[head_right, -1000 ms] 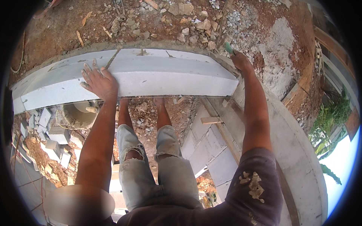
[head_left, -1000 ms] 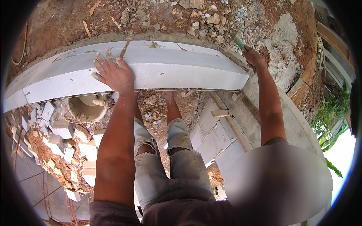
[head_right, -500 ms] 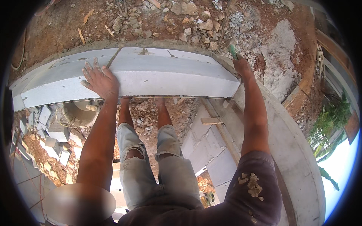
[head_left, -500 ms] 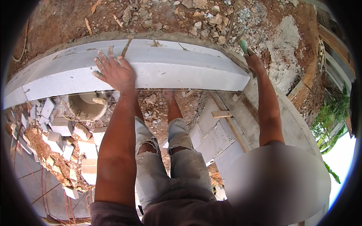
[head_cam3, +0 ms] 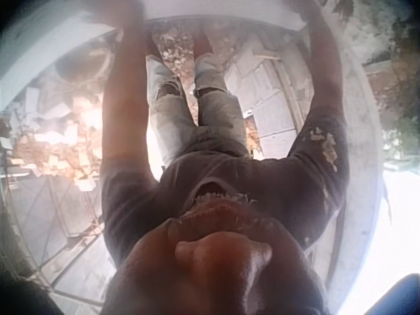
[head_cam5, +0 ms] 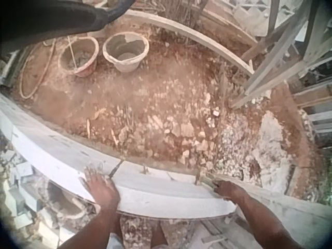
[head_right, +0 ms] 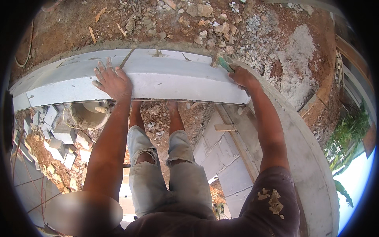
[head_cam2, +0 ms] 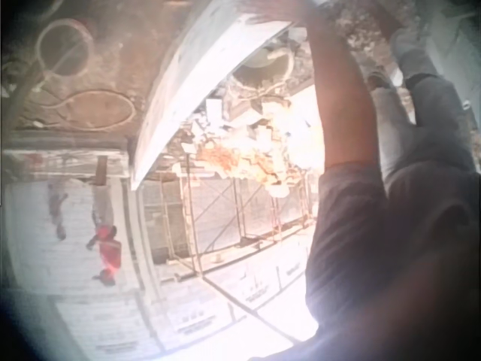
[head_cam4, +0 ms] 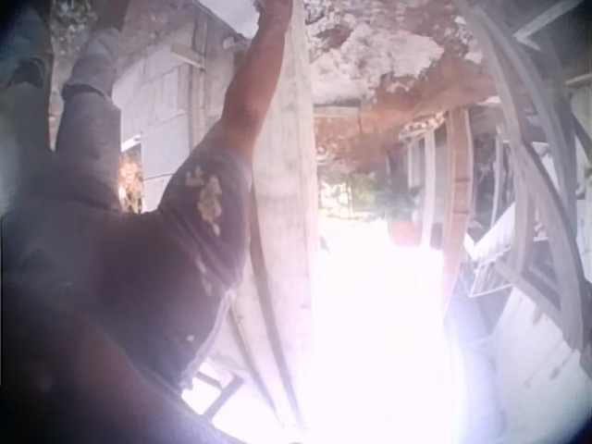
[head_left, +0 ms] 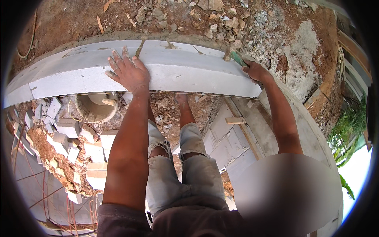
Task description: The person scoops mortar from a bucket with a trowel and applies it to a white rectangular tile. They place the tile onto a low wall, adjust its position, and tap it with the trowel to secure it. The person repeats this process with additional tiles along the wall.
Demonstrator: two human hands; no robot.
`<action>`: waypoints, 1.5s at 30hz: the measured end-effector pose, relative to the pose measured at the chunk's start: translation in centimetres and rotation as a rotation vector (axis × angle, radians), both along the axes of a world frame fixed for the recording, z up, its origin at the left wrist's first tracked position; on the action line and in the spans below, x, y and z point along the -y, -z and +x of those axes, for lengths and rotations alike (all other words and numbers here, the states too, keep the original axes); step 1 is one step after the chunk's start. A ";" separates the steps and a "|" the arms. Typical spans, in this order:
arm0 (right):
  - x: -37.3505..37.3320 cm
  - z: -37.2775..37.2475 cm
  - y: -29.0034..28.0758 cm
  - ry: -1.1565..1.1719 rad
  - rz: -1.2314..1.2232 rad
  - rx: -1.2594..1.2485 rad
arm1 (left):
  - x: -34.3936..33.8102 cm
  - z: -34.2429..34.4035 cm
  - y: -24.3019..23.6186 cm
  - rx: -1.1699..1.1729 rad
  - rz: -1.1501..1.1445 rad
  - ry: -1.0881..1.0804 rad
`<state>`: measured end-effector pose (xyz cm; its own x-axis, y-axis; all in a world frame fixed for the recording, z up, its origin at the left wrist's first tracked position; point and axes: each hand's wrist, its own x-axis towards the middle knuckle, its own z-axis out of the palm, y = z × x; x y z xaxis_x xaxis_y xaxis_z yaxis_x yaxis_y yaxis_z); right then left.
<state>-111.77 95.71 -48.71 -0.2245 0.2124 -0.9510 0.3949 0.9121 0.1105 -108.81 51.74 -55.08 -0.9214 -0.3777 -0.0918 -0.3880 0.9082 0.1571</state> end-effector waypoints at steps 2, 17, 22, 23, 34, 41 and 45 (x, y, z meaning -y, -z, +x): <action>1.0 -1.4 -0.4 0.023 0.017 0.028 | 0.0 0.3 -0.1 0.017 -0.006 0.008; 8.5 -5.4 -0.4 0.038 -0.111 -0.059 | 0.1 -0.3 -0.6 0.038 0.017 0.006; 11.2 -1.8 3.8 -0.211 -0.209 -0.267 | -0.1 -0.3 -0.8 0.063 0.016 0.013; 12.6 -2.3 3.8 -0.242 -0.214 -0.146 | 0.0 -0.2 -0.8 0.065 0.022 0.008; 14.2 -7.0 1.8 -0.192 -0.303 0.044 | 0.0 -0.3 -0.6 0.078 0.021 0.001; 3.4 -6.6 -1.8 0.048 -0.064 -0.242 | 0.4 0.0 -0.3 0.062 0.029 0.019; -3.8 -5.5 -2.7 0.207 0.091 -0.415 | 0.4 0.1 0.3 0.042 0.008 0.021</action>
